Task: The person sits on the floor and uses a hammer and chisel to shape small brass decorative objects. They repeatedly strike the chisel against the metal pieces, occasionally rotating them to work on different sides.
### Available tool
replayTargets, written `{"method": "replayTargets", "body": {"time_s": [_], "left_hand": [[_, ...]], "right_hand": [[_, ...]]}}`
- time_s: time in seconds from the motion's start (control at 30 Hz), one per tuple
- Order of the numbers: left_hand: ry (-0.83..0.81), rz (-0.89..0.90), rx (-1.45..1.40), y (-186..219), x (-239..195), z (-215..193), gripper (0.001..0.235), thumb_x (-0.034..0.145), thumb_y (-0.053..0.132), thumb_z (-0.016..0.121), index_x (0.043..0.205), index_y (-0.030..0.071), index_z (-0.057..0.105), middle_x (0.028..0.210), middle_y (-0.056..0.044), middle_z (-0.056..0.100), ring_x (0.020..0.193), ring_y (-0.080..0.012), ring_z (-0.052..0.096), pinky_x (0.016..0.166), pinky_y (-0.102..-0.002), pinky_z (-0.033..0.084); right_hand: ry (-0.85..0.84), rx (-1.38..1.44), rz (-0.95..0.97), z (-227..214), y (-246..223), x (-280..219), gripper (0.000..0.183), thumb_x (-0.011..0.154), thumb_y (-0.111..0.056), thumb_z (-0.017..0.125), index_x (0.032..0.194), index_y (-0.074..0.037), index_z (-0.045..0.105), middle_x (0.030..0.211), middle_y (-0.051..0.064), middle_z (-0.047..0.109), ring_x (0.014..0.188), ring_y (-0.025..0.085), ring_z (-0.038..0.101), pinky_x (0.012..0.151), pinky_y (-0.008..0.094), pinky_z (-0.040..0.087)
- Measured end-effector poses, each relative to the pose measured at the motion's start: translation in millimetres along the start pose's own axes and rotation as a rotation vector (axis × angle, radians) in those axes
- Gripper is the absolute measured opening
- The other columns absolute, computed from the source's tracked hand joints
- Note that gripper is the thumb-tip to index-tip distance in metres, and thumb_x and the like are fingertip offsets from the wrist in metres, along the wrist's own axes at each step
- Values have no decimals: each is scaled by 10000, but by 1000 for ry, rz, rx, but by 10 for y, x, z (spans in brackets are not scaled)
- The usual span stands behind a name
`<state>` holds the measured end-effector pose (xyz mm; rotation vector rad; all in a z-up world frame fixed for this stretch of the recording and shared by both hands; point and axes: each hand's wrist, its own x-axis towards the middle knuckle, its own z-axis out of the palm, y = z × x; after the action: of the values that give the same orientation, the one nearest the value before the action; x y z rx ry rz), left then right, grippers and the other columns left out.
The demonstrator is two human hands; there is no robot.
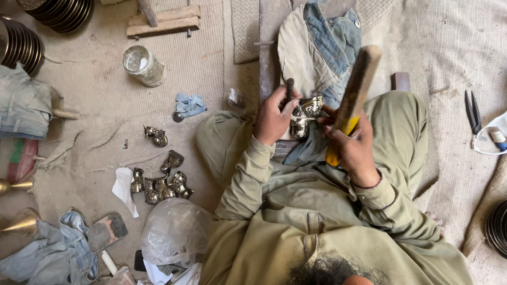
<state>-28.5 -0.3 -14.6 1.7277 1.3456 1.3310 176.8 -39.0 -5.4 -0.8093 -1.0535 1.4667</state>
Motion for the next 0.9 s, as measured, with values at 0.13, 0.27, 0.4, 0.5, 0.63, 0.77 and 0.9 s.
{"method": "replayTargets", "body": {"time_s": [0.13,0.27,0.4,0.5,0.63,0.77,0.9], "left_hand": [[-46,40,304,5,9,144,260,931,-15,656,1185,18,612,953,-186,706,873,-322,708,734,-419,549],[-89,-21,404,27,58,123,314,902,-34,656,1209,13,611,921,-241,657,884,-433,654,741,-500,508],[-128,14,197,19,15,-13,222,941,-10,654,1153,28,599,994,-202,696,941,-388,702,781,-442,539],[-158,56,166,106,114,-133,228,940,-15,675,1155,29,613,1002,-195,698,936,-367,709,776,-411,538],[-175,-22,66,197,304,-180,254,937,22,724,1178,43,648,915,-121,724,811,-197,713,701,-320,556],[-295,-24,-220,104,647,-80,296,958,28,752,1214,26,604,987,-44,704,886,-62,691,752,-249,607],[-556,-43,-215,-50,995,120,524,891,37,821,1340,14,553,974,-31,661,837,-96,668,731,-257,600]], "right_hand": [[-4,-45,-83,28,-40,-57,532,912,146,575,1403,9,419,1499,209,593,1211,217,684,952,322,574],[-3,-16,22,45,-83,-68,625,838,162,548,1430,4,425,1558,171,542,1146,213,672,848,299,550],[-30,-43,129,-16,-58,-114,616,860,143,545,1448,2,429,1536,162,549,1163,217,678,832,308,555],[-86,4,165,-46,-104,-56,651,846,131,539,1477,4,443,1543,143,540,1216,207,658,875,311,550],[-125,-152,183,-227,-187,-114,574,902,81,604,1461,12,495,1402,119,643,1147,186,644,895,308,522],[4,-276,100,-518,-213,-67,407,949,-8,664,1313,-15,484,1048,61,681,920,159,691,803,302,559],[84,-368,333,-831,-217,61,312,933,-40,711,1190,-12,536,916,57,641,762,142,648,693,301,552]]}}
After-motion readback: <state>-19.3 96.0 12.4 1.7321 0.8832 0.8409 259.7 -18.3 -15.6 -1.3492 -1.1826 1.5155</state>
